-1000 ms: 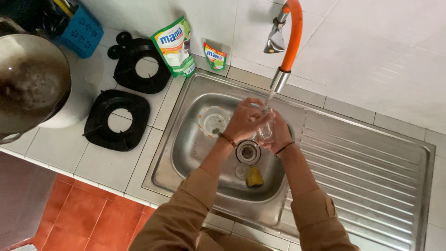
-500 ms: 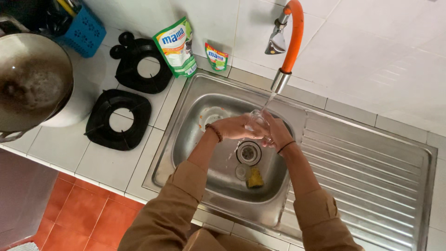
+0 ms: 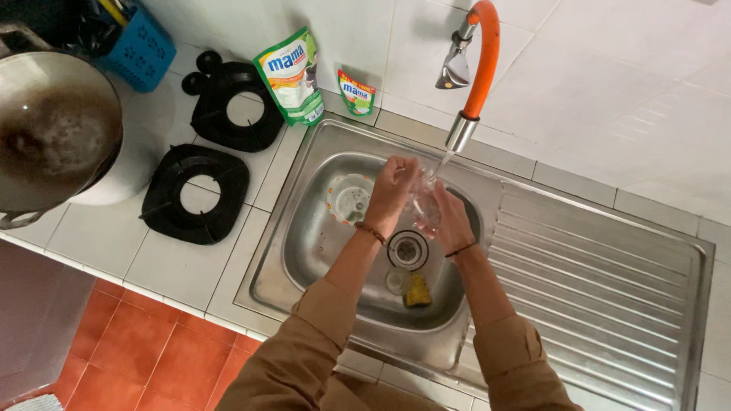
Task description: The person scrubs a glass and a plastic container with a sponge, rinses them under running water, and places them in a dish rack. The person also wipes the sink area and countertop with a cloth.
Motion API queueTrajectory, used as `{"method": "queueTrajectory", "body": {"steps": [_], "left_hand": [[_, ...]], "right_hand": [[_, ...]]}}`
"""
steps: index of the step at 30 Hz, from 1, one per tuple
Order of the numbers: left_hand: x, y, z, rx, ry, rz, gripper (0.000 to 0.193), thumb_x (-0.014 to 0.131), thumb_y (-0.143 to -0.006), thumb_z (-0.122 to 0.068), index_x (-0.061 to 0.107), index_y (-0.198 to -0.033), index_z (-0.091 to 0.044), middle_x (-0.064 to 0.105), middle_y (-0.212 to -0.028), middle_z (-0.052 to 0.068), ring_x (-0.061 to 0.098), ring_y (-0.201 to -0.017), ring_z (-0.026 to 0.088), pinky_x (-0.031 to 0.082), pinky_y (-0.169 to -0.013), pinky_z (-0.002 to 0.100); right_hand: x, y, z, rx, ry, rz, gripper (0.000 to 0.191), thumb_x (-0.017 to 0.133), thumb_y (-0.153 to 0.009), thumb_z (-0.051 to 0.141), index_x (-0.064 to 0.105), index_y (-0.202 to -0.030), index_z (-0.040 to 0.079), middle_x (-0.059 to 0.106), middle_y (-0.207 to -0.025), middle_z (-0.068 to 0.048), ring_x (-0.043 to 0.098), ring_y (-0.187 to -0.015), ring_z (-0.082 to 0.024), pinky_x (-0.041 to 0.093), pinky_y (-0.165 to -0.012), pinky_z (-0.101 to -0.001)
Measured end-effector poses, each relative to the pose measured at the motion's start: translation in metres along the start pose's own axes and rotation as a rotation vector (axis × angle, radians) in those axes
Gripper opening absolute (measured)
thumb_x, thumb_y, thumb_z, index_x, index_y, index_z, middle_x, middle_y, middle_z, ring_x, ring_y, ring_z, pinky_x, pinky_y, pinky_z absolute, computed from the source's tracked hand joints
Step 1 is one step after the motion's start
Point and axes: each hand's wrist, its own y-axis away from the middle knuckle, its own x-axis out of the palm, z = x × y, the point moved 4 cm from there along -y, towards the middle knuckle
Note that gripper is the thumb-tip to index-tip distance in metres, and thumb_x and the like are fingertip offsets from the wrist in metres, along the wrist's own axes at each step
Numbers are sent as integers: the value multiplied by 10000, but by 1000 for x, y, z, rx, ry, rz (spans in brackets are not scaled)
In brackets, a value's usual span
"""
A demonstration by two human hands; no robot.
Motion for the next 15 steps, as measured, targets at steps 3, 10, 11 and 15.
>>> {"method": "queueTrajectory", "body": {"steps": [3,10,11,15], "left_hand": [[0,5,6,-124,-19,-76,409,544,-1021,-470,665,-1074,-84,697,-953,71,682,-773,122,496,-608,280],[20,35,-33,655,-670,-61,367,707,-994,-294,655,-1211,-3,677,-1141,99,659,-1013,174,550,-854,315],[21,34,-32,597,-650,-71,338,697,-987,-302,676,-1164,-14,688,-1098,95,653,-939,162,542,-769,304],[17,27,-26,325,-601,-280,330,725,-951,-339,703,-1029,-19,681,-818,87,605,-679,152,496,-564,292]], "right_hand": [[7,8,0,-23,-145,150,659,464,-990,639,582,-1287,63,688,-887,-62,629,-602,-133,454,-453,-252],[6,13,6,128,-207,153,611,477,-963,591,514,-1418,185,668,-906,-68,634,-598,-136,497,-466,-254],[4,12,6,108,-198,157,607,496,-954,570,506,-1430,193,660,-896,-87,656,-618,-152,520,-479,-265],[4,6,-6,99,-169,197,615,511,-1034,557,549,-1317,11,638,-903,-100,652,-630,-156,524,-472,-266]]}}
